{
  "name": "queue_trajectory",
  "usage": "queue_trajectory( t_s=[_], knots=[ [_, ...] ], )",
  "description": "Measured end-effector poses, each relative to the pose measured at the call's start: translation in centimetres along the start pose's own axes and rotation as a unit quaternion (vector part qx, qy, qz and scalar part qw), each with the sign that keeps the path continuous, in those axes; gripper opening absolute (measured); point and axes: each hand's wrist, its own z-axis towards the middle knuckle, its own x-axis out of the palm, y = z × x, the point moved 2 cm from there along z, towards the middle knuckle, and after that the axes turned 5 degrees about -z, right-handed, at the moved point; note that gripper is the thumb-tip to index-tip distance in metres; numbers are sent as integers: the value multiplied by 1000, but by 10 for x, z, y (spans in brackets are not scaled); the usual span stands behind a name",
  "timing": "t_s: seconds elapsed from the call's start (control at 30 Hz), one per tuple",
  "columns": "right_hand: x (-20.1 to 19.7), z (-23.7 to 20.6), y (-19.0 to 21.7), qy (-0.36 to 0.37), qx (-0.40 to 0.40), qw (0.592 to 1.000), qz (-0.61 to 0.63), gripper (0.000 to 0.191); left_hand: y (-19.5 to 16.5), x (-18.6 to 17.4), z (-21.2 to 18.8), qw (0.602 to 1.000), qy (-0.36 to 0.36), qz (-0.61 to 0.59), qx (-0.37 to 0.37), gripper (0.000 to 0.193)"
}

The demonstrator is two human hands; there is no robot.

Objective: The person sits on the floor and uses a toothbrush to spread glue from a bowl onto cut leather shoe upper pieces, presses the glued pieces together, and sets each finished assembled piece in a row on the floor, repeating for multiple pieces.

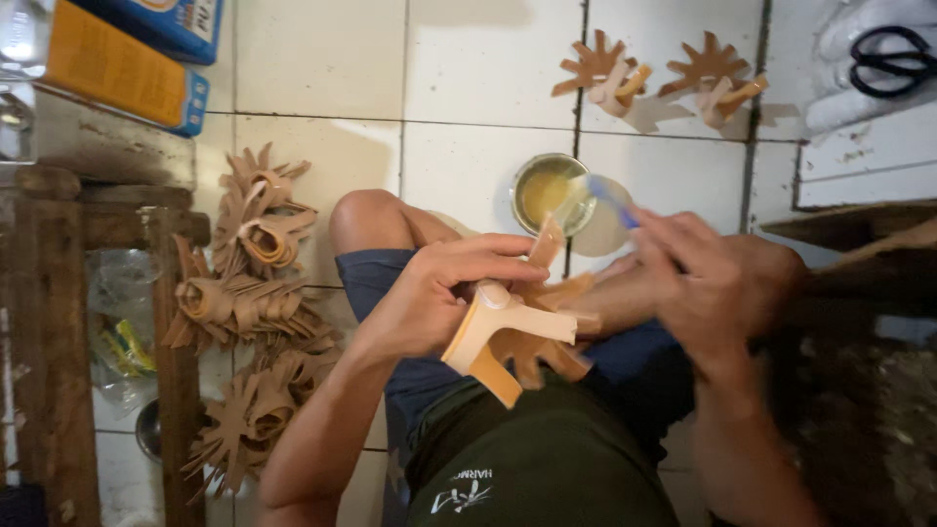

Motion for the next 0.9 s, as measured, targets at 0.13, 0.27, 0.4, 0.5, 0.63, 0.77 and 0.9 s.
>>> queue_trajectory(
  t_s=[0.13,0.27,0.4,0.5,0.63,0.77,0.9],
  knots=[
    [-7,-8,-13,-42,86,991,91,22,-7,-7,-7,997,4,24,67,54],
    [-8,-17,-2,-12,26,994,108,22,-4,-4,-4,999,10,-2,40,51],
    [-3,-16,14,26,-24,993,112,20,-1,1,0,998,17,-51,12,52],
    [-3,-12,18,18,-6,992,126,22,-3,1,0,999,17,-46,11,52],
    [-8,-15,20,-3,-18,994,104,24,-8,1,1,998,20,23,63,51],
    [-2,-13,12,14,-26,999,36,23,-6,3,2,996,23,55,65,51],
    [-6,-7,-1,-39,-14,999,-23,18,0,2,-3,992,-31,52,110,43]
  ],
)
